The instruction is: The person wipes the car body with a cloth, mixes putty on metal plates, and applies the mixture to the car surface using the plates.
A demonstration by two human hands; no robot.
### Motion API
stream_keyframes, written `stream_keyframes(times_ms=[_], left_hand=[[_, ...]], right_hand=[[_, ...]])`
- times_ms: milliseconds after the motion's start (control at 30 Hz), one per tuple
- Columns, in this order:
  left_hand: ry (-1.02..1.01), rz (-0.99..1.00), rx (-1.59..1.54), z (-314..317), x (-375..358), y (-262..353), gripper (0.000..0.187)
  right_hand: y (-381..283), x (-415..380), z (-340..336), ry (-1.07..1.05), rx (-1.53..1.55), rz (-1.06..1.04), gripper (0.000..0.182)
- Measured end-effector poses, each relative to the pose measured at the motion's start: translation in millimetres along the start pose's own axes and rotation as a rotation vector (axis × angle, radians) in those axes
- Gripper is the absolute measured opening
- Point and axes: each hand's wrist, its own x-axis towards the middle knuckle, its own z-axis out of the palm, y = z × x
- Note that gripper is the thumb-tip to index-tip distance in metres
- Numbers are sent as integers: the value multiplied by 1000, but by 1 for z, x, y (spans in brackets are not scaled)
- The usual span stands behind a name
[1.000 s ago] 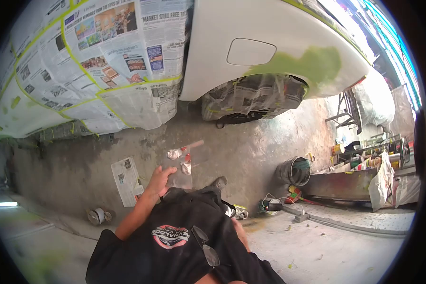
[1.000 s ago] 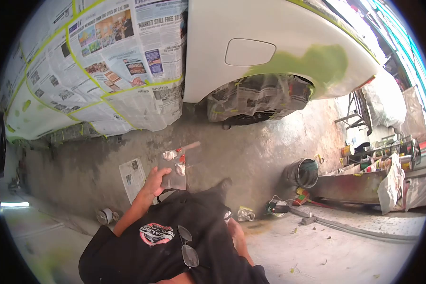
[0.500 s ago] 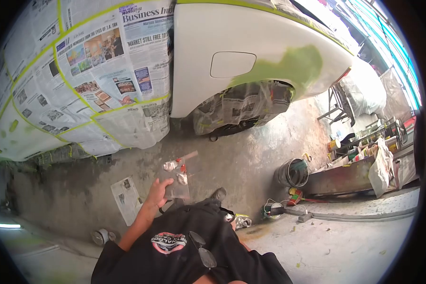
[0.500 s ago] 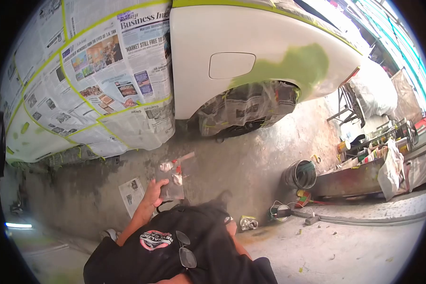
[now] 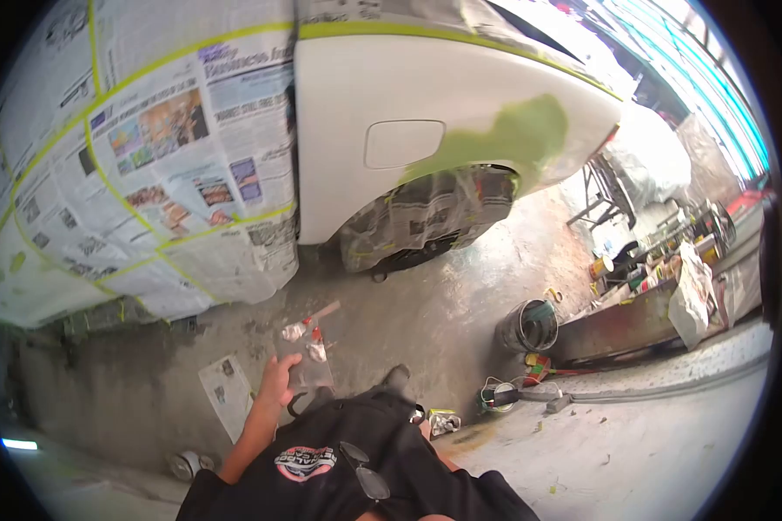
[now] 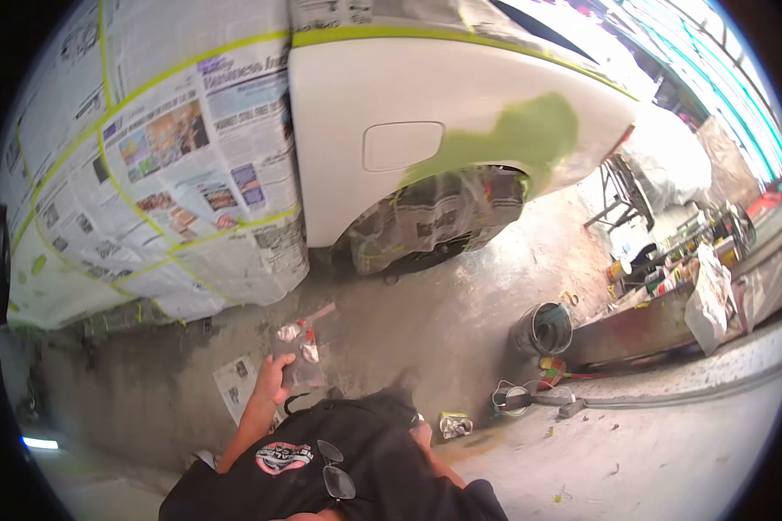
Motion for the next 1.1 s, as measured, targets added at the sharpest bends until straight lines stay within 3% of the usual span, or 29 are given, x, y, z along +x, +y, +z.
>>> stream_keyframes(times_ms=[33, 67, 133, 200, 267, 333, 433, 533, 633, 733, 833, 1000, 1033, 1100], left_hand=[[-15, -5, 16, 3, 0, 0, 32], [-30, -5, 31, 9, -1, 2, 33], [-47, -2, 65, 19, -3, 8, 33], [-65, 2, 56, 18, 0, 6, 33], [-77, 2, 54, 18, 6, 4, 32], [-73, 0, 50, 19, 11, 0, 32], [-76, -46, 83, 31, 19, -4, 31], [-87, -78, 114, 56, 29, -10, 30], [-144, -103, 139, 93, 39, -17, 29], [-225, -127, 184, 126, 52, -28, 29], [-283, -157, 212, 168, 56, -33, 29], [-337, -198, 252, 227, 68, -48, 28], [-339, -202, 259, 237, 73, -54, 28], [-364, -230, 262, 255, 84, -70, 28]], right_hand=[[-2, 9, 18, 119, -163, -13, 31], [-70, -45, -28, 198, -91, 116, 35], [-24, -29, -26, 199, -331, -213, 35], [-24, -44, -37, 165, -106, 20, 38], [10, -35, -53, -302, 201, 14, 41], [62, -9, -32, -343, 256, -89, 42], [26, -41, -58, -357, 622, -103, 44], [10, -43, -55, -355, 740, -154, 39], [-7, -32, -52, 42, 343, -51, 34], [13, 6, -44, 216, -54, -70, 34], [25, 14, -70, 136, 29, -63, 32], [5, -58, -167, -89, 355, -179, 39], [0, -71, -183, -86, 383, -188, 41], [17, -30, -183, 218, 327, -52, 33]])
